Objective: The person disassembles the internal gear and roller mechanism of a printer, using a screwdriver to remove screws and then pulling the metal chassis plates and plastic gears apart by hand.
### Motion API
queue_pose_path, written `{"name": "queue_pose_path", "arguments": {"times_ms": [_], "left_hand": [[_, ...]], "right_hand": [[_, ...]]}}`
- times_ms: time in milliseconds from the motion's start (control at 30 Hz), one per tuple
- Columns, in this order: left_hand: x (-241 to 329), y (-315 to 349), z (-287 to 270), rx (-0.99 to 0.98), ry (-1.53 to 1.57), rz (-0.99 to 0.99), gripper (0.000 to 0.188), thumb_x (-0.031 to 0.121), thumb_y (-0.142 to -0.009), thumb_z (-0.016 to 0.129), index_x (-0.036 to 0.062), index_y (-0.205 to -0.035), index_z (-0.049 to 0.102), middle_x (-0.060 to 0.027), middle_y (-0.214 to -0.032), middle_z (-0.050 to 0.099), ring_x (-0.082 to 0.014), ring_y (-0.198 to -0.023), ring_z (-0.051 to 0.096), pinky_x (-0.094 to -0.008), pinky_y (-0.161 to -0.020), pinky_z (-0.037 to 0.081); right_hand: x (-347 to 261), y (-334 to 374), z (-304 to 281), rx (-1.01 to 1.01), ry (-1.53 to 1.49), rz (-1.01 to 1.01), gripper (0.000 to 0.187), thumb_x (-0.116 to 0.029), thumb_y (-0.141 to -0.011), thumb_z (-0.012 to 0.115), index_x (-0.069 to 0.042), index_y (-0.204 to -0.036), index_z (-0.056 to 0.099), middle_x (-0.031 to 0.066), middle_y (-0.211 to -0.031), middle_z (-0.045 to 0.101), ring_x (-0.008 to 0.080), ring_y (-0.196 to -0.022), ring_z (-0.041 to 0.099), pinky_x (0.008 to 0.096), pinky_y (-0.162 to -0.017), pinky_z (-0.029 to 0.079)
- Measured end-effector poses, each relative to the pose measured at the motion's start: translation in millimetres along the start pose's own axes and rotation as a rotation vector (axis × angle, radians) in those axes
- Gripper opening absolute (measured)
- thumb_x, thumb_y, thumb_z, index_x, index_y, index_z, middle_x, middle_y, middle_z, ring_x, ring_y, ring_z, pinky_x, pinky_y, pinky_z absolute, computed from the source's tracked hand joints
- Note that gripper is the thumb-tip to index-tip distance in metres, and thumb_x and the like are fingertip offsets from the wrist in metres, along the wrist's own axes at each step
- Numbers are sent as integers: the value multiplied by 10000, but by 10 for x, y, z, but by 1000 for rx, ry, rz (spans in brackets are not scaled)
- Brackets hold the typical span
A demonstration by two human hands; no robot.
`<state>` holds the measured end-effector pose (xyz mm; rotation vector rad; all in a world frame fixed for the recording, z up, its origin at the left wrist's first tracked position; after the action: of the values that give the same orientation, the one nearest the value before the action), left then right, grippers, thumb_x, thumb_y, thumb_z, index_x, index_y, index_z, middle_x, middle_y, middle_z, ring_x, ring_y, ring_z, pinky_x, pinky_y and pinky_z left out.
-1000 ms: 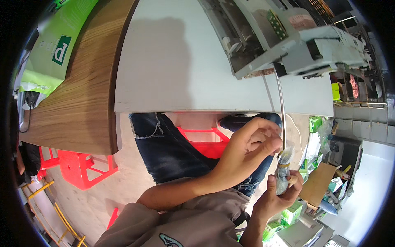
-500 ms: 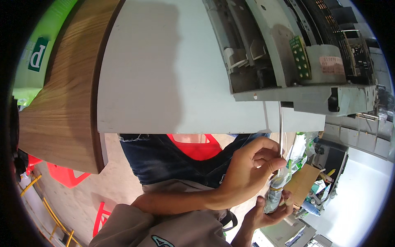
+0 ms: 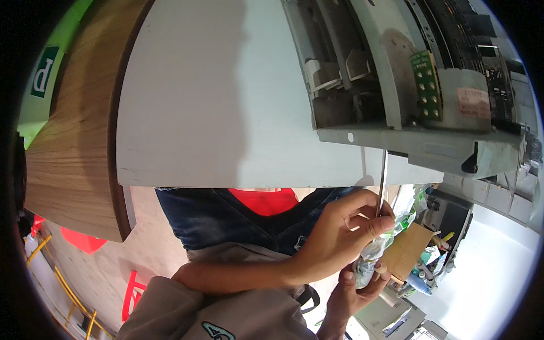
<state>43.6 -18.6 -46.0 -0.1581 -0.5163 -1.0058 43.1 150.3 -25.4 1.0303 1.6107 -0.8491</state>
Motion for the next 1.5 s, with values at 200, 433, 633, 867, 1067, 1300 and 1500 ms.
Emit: {"name": "queue_pose_path", "arguments": {"times_ms": [200,433,633,867,1067,1300,1500], "left_hand": [[25,45,-53,56,146,-211,163,8,-970,568,-54,-1099,647,-109,-971,688,-144,-905,667,-262,-828,528],[50,35,-34,17,73,-21,294,112,-974,630,-29,-1221,555,-121,-1057,670,-167,-968,664,-299,-867,513],[24,-5,-90,93,-20,-55,200,102,-965,628,-50,-1089,669,-137,-938,717,-164,-884,708,-273,-766,547],[12,32,-59,85,238,-22,262,109,-986,594,-50,-1193,620,-184,-1062,708,-210,-1030,703,-267,-775,559],[38,-9,-61,61,-20,47,234,92,-968,618,-39,-1162,616,-134,-963,695,-181,-926,698,-274,-772,555],[43,32,-80,83,66,-91,226,7,-978,532,-43,-1181,616,-121,-893,696,-157,-837,692,-266,-778,552],[97,41,-26,116,258,26,201,29,-991,552,-37,-1170,616,-109,-989,695,-134,-913,665,-282,-845,542]], "right_hand": [[77,-36,-66,-4,-268,223,813,-458,-868,746,-33,-1418,324,129,-1319,493,235,-1206,551,376,-1016,485],[141,-89,-127,-82,-295,256,646,-320,-946,666,-24,-1434,363,102,-1280,542,177,-1077,575,317,-910,491],[17,-83,37,-225,-240,131,570,-280,-981,627,-29,-1433,388,73,-1184,582,120,-885,614,259,-782,503],[189,0,-250,-101,-48,337,520,-411,-1003,551,-62,-1373,443,127,-1216,594,200,-1130,568,383,-998,471],[86,-44,-219,-102,-89,-9,583,-113,-892,722,-34,-1376,407,161,-1344,519,283,-1224,556,413,-1014,475],[147,60,-93,-81,-528,433,599,-426,-1018,517,-53,-1460,363,189,-1412,466,273,-1267,533,468,-1090,416],[62,-17,-72,-153,-429,381,626,-391,-974,576,-26,-1436,365,162,-1384,503,257,-1278,521,426,-1070,441]]}}
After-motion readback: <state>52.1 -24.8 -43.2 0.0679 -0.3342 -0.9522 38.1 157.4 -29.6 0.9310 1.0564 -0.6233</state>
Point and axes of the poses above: each hand's wrist, its own y-axis away from the middle knuckle, its own z-axis out of the palm, x = y × z, the point moved 5 cm from there along -y, towards the middle knuckle
